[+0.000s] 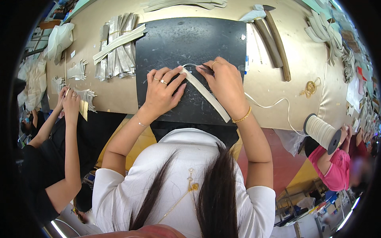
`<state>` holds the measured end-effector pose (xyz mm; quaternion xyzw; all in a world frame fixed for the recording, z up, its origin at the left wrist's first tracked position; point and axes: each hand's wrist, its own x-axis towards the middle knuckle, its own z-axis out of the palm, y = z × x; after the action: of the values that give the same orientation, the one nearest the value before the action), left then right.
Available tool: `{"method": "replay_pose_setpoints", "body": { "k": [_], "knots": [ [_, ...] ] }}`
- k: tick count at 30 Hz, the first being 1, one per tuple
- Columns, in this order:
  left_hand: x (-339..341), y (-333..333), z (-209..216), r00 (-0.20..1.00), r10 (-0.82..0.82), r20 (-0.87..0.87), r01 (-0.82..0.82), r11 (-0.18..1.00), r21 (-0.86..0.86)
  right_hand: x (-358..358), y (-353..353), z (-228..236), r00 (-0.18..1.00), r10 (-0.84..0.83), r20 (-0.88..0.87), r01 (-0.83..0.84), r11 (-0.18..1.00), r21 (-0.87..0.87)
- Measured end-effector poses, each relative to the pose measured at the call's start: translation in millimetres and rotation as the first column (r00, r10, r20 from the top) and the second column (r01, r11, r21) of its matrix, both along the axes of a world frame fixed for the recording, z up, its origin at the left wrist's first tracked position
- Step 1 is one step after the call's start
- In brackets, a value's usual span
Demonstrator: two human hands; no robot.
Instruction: The person wraps a white string around a long, narrow fabric strip using a small tool to press the string into place. The person repeats this process on multiple fabric strips, placing finished pieces on the table.
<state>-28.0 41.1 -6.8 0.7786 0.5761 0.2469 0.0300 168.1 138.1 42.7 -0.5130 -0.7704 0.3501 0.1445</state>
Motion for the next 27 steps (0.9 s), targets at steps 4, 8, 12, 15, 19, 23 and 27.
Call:
{"method": "replay_pose_setpoints", "body": {
  "k": [4,8,12,15,19,23,27],
  "knots": [
    [0.0,-0.1,0.7,1.0,-0.003,-0.002,0.003,1.0,-0.009,4.8,-8.7,-2.8,0.998,0.023,-0.066,-0.018,0.997,0.074],
    [1.0,0.4,1.0,0.999,0.014,0.029,-0.014,1.0,0.001,6.0,-19.6,-10.6,0.992,0.006,-0.124,0.015,0.985,0.171],
    [0.0,-0.3,1.8,0.994,0.053,0.094,-0.05,0.998,-0.03,8.2,-28.9,-16.6,0.983,0.042,-0.18,0.011,0.959,0.284],
    [0.7,0.2,3.2,0.992,0.066,0.106,-0.063,0.998,-0.031,10.0,-35.0,-25.3,0.991,0.012,-0.134,0.033,0.944,0.329],
    [1.7,1.0,2.6,0.987,0.083,0.137,-0.08,0.996,-0.029,6.5,-38.1,-33.0,0.981,-0.04,-0.192,0.105,0.933,0.345],
    [2.2,1.9,4.2,0.984,0.089,0.152,-0.085,0.996,-0.033,4.0,-34.4,-32.2,0.976,-0.087,-0.201,0.149,0.936,0.318],
    [1.9,0.6,1.3,0.985,0.09,0.149,-0.086,0.996,-0.033,4.9,-29.0,-24.2,0.998,-0.058,-0.018,0.06,0.948,0.314]
  ]
}}
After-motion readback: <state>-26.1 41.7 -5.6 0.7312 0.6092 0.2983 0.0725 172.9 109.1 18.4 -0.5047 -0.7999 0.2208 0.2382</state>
